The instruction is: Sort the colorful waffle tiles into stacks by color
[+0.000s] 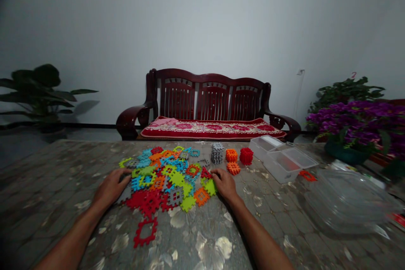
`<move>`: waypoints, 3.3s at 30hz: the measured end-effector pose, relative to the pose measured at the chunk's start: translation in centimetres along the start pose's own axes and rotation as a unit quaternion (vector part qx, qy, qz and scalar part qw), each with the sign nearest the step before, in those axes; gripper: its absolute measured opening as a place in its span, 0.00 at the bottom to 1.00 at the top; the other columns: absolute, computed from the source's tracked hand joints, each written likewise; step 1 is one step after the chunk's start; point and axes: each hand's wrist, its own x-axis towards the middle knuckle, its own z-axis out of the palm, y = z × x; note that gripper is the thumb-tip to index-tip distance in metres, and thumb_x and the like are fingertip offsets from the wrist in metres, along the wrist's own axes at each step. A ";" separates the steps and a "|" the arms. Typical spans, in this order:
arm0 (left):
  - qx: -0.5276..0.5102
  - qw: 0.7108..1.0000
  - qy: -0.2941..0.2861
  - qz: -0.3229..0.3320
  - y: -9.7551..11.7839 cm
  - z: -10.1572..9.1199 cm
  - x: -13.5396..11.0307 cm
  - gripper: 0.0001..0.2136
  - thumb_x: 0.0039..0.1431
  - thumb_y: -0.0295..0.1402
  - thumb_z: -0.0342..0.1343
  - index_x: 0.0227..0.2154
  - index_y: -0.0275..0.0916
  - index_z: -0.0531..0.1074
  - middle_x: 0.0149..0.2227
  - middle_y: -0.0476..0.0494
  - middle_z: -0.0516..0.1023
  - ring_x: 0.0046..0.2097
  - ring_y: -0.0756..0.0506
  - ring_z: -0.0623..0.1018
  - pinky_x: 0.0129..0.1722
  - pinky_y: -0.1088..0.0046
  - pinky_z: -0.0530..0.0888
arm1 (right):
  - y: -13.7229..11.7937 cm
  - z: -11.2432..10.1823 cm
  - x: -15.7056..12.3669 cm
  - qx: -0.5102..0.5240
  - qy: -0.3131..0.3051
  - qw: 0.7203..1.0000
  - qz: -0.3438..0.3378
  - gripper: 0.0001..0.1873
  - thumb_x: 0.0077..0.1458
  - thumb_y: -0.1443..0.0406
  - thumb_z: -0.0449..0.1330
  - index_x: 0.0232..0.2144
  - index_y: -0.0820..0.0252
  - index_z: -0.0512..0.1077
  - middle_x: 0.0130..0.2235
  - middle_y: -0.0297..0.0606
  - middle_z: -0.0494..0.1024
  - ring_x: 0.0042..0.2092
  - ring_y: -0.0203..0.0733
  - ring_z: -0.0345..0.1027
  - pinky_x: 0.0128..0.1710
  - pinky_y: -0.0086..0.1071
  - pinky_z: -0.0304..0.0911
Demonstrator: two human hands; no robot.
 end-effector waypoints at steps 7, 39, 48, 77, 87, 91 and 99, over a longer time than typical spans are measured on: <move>-0.021 1.000 -0.020 -0.002 -0.2 -0.1 0.1 0.16 0.63 0.41 0.48 0.42 0.43 0.80 0.49 0.39 0.85 0.51 0.37 0.82 0.54 0.60 0.76 | 0.2 0.0 0.1 0.006 -0.001 1.000 -0.007 0.19 0.60 0.57 0.54 0.42 0.56 0.83 0.43 0.41 0.87 0.46 0.51 0.80 0.48 0.41 0.71; -0.104 0.990 0.083 -0.045 2.4 -2.4 -0.7 0.10 0.55 0.32 0.56 0.36 0.44 0.82 0.46 0.41 0.83 0.54 0.39 0.81 0.59 0.63 0.75 | -0.6 0.0 0.1 0.028 0.048 0.998 -0.001 0.21 0.58 0.55 0.55 0.42 0.58 0.83 0.43 0.45 0.86 0.47 0.54 0.79 0.51 0.44 0.71; -0.091 0.992 0.062 -0.062 2.0 -2.2 -0.5 0.10 0.58 0.31 0.56 0.38 0.44 0.82 0.48 0.41 0.83 0.55 0.40 0.80 0.60 0.62 0.75 | -10.0 5.1 2.1 -0.105 -0.115 0.953 -0.258 0.19 0.71 0.61 0.54 0.58 0.54 0.77 0.57 0.42 0.82 0.57 0.50 0.71 0.62 0.45 0.62; -0.088 0.994 0.047 -0.039 1.6 -1.7 -0.5 0.12 0.59 0.31 0.54 0.39 0.42 0.82 0.49 0.38 0.83 0.54 0.39 0.81 0.57 0.62 0.76 | -17.3 9.9 5.2 -0.297 -0.169 0.922 -0.186 0.10 0.61 0.61 0.67 0.44 0.54 0.81 0.46 0.43 0.86 0.53 0.52 0.73 0.49 0.37 0.63; -0.086 0.994 0.046 -0.043 1.7 -1.9 -0.5 0.12 0.60 0.32 0.54 0.39 0.43 0.83 0.49 0.40 0.84 0.54 0.40 0.81 0.58 0.64 0.75 | -15.3 6.6 4.8 -0.105 -0.067 0.977 -0.175 0.09 0.62 0.67 0.63 0.41 0.52 0.82 0.46 0.38 0.86 0.51 0.48 0.75 0.52 0.38 0.65; -0.082 0.995 0.042 -0.046 1.5 -1.7 -0.4 0.12 0.59 0.33 0.54 0.39 0.43 0.83 0.49 0.39 0.84 0.54 0.39 0.81 0.58 0.63 0.75 | -10.8 1.5 3.3 -0.061 0.017 0.980 -0.187 0.09 0.62 0.67 0.60 0.40 0.53 0.82 0.42 0.39 0.84 0.48 0.48 0.75 0.52 0.39 0.66; -0.069 0.997 0.035 -0.031 1.0 -1.3 -0.2 0.16 0.61 0.35 0.51 0.41 0.41 0.83 0.51 0.36 0.84 0.55 0.38 0.81 0.58 0.61 0.75 | -1.4 -5.0 -2.5 -0.144 0.069 0.984 -0.075 0.08 0.56 0.62 0.60 0.33 0.52 0.80 0.40 0.41 0.83 0.47 0.53 0.74 0.50 0.42 0.67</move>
